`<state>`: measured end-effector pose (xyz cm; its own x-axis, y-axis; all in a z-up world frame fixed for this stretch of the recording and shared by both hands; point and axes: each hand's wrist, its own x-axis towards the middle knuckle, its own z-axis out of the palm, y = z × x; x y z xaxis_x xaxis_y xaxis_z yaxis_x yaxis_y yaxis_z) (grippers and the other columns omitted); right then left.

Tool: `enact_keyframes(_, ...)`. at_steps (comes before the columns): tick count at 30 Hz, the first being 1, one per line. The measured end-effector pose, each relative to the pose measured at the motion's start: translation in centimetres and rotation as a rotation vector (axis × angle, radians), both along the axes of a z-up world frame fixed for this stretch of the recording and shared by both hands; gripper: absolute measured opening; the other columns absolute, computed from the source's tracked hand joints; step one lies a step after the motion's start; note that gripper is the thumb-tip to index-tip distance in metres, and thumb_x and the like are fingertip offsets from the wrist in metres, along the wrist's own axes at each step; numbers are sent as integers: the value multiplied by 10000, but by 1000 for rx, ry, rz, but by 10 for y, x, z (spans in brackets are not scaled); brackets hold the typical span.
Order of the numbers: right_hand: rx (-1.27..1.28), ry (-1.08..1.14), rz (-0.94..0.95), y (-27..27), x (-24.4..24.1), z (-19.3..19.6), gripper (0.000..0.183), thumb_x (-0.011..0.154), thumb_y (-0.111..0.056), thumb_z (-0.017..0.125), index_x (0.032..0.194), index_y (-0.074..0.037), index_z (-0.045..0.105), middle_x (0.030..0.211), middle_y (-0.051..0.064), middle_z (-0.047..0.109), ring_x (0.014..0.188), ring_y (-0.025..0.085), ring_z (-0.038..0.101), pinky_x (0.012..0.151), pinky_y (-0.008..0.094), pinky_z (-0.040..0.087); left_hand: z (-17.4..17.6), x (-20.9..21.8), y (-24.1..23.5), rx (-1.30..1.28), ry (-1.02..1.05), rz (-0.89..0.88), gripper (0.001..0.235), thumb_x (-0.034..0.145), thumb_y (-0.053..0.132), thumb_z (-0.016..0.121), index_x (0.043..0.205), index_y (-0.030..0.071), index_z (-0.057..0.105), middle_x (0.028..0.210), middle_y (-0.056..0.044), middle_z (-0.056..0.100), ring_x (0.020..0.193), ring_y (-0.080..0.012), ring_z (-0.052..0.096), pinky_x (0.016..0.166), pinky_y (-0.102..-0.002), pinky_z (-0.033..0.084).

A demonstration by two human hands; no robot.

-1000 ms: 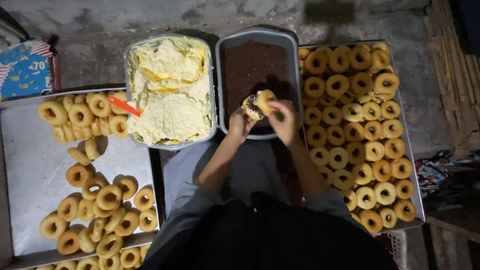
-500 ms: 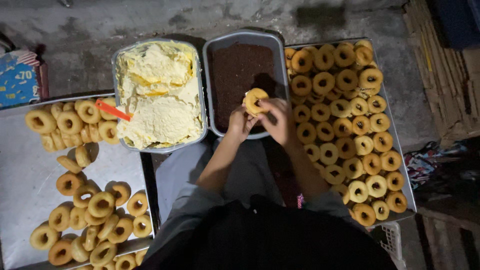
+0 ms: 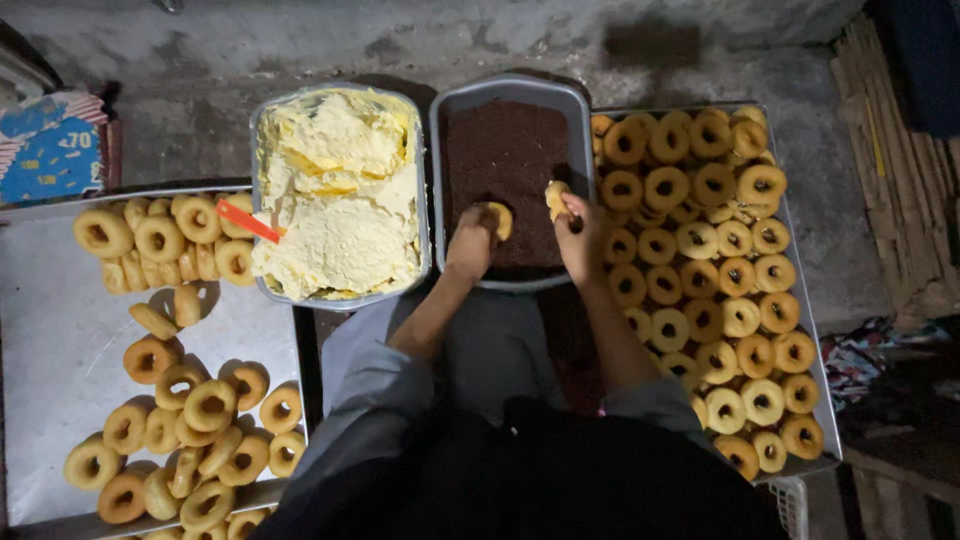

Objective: The person repeatedly picks donuts from a tray, uses a piping bag to fill them with cream, and then dips the filled donuts into a tray of chocolate sprinkles before placing them on a separate tray. The process is performed one at a time in a continuous loop.

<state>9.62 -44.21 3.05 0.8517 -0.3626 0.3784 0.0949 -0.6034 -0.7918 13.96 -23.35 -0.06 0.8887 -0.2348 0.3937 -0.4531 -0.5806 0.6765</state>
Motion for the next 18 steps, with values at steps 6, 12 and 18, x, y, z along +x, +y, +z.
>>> enact_keyframes(6,-379,-98,100,25,-10,41,356,846,-29,786,1186,-108,716,1152,103,697,1130,281,621,1006,414,487,-29,2,-12,-1283,989,174,305,1081,178,395,1254,2,574,1193,-186,687,1122,-340,680,987,-441,583)
enact_keyframes(12,-418,-297,409,61,-15,87,452,771,4,769,1180,-175,699,1189,87,670,1176,318,585,1032,394,500,-12,-11,-17,-1674,1165,-95,366,1077,180,334,1340,-2,513,1304,-198,624,1153,-309,661,998,-452,577)
enact_keyframes(18,1245,363,91,30,-19,59,556,863,-124,709,1378,-159,501,1231,149,657,1132,311,648,968,440,555,40,-10,-28,-1365,1339,-53,367,1070,195,383,1348,10,534,1351,-189,586,1192,-307,630,929,-436,622)
